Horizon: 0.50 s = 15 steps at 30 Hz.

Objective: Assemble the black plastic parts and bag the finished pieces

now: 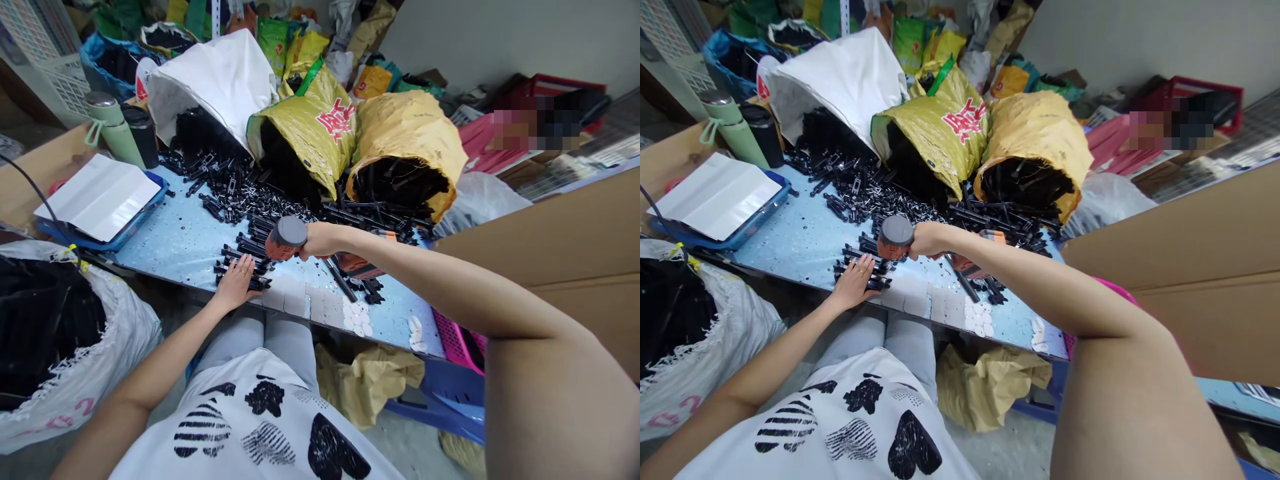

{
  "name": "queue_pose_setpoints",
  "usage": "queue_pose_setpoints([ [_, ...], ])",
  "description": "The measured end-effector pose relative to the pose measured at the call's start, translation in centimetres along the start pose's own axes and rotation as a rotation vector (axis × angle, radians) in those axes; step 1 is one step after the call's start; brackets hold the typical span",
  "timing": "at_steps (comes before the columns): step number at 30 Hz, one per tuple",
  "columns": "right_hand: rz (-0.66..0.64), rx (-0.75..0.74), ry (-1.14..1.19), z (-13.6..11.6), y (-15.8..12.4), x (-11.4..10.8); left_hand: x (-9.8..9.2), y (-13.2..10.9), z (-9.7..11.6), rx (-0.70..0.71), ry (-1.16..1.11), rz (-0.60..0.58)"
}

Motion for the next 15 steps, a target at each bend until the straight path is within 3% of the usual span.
queue_pose_setpoints([
  [6, -0.038, -0.026, -0.055, -1.8, 0.6, 1.1, -0.3, 0.0, 0.1, -0.004, -0.008, 0.011],
  [10, 0.031, -0.052, -0.102, -2.4, -1.5, 1.2, -0.6, -0.3, 0.3, 0.001, -0.019, 0.053],
  [15, -0.059, -0.052, -0.088, -3.8, -3.0, 2.2, -0.7, -0.5, 0.3, -0.003, -0.054, 0.083],
])
Point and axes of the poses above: each hand's wrist, its own y-axis towards the middle knuckle, its own x-axis out of the palm, z = x × y, the point moved 3 cm from there along y, towards the middle knuckle, and after that the axes turned 7 degrees about x, right-handed, at the moved point
